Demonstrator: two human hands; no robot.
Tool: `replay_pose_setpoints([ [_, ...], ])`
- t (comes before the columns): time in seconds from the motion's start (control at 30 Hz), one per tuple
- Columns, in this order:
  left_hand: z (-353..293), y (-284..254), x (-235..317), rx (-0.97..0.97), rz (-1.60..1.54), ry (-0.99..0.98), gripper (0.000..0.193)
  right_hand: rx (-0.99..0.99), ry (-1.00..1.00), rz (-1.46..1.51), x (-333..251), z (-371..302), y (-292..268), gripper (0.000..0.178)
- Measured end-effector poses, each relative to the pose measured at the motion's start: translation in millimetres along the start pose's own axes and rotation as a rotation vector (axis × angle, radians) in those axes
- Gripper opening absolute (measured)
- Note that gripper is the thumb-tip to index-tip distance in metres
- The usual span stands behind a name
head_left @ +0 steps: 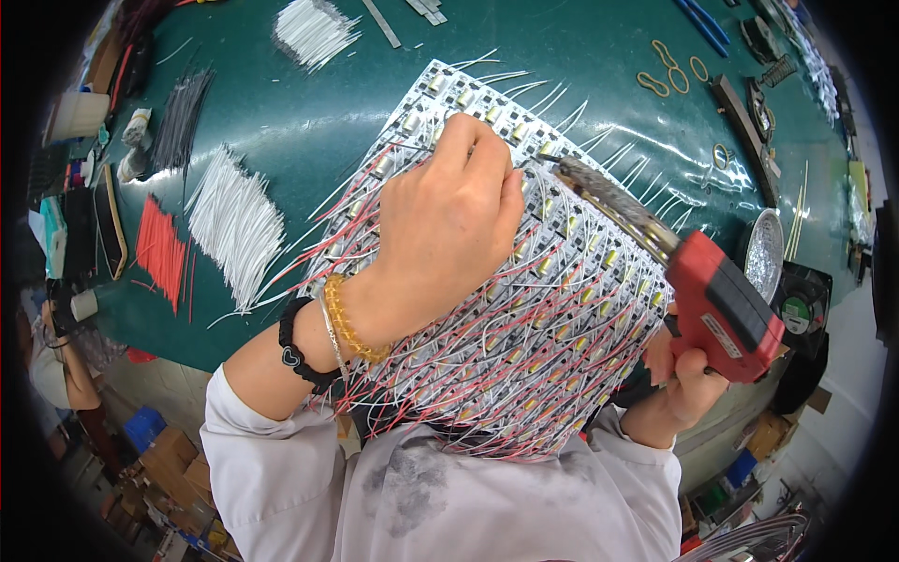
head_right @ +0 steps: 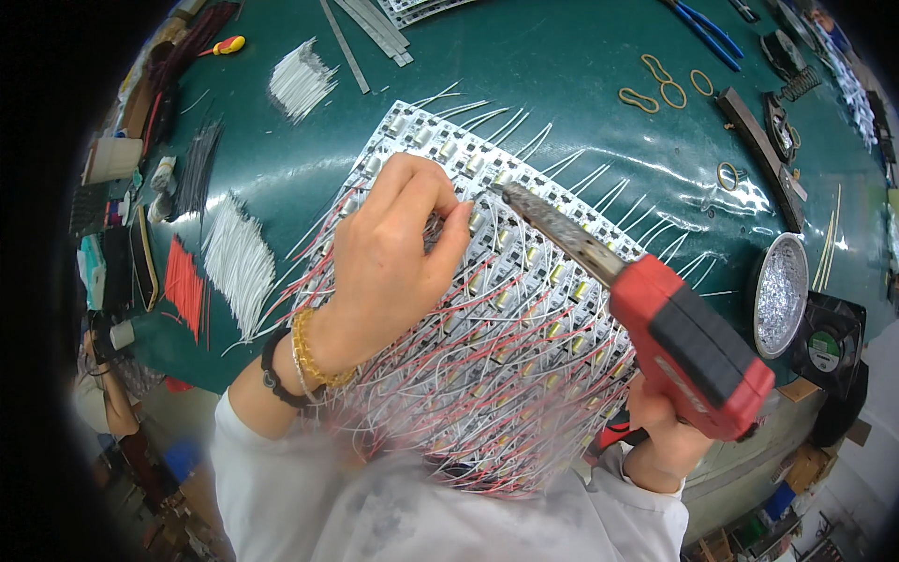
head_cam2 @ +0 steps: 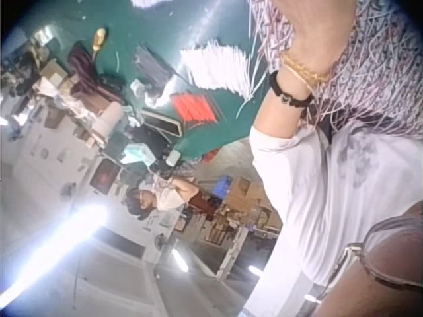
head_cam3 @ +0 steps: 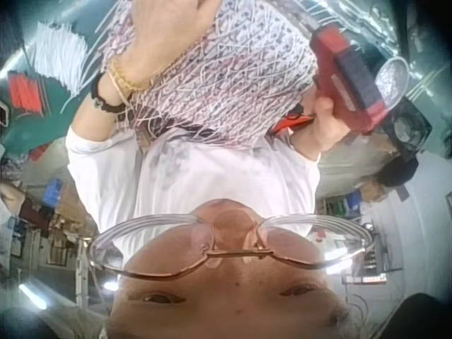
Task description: The person connects wires into LED modules using an electric soldering iron.
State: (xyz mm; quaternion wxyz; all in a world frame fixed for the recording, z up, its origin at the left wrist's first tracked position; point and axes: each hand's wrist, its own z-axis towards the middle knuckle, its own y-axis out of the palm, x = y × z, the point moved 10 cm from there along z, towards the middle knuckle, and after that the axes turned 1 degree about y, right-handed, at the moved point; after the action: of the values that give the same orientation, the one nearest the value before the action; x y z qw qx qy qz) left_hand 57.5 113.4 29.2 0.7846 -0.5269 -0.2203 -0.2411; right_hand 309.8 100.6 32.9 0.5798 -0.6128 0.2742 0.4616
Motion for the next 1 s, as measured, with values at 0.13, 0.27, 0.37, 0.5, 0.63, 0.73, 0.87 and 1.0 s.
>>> replay_pose_setpoints([
  [0.13, 2.7, 0.4, 1.7, 0.016, -0.014, -0.042, 0.012, 0.083, 0.065, 0.308, -6.6, -1.5, -5.6, 0.076],
  [0.27, 1.1, -1.7, 0.6, 0.037, -0.018, -0.028, 0.011, 0.082, 0.051, 0.292, -5.4, -4.3, -2.8, 0.078],
  [0.37, 2.7, -3.7, 3.9, 0.029, 0.013, 0.033, 0.011, 0.102, 0.057, 0.29, -3.6, -8.9, -7.6, 0.079],
  [0.5, 9.9, -20.6, 8.1, 0.049, -0.1, 0.073, 0.008, 0.153, 0.033, 0.312, -3.0, -12.9, -21.1, 0.08],
  [0.63, 7.2, -8.5, 34.6, -0.025, -0.301, 0.143, 0.005, 0.13, 0.065, 0.345, 3.2, -15.6, -23.8, 0.082],
  [0.73, 4.7, 14.3, 31.8, -0.084, -0.152, 0.124, 0.007, 0.132, 0.078, 0.364, 5.2, -17.4, -23.4, 0.082],
  [0.87, 3.7, 17.0, 22.9, -0.061, -0.049, 0.015, 0.011, 0.125, 0.056, 0.318, 3.5, -20.0, -20.5, 0.081],
  [1.0, -0.1, 16.8, 18.1, -0.063, -0.037, 0.072, 0.011, 0.094, 0.057, 0.261, 18.4, -23.8, -17.9, 0.077],
])
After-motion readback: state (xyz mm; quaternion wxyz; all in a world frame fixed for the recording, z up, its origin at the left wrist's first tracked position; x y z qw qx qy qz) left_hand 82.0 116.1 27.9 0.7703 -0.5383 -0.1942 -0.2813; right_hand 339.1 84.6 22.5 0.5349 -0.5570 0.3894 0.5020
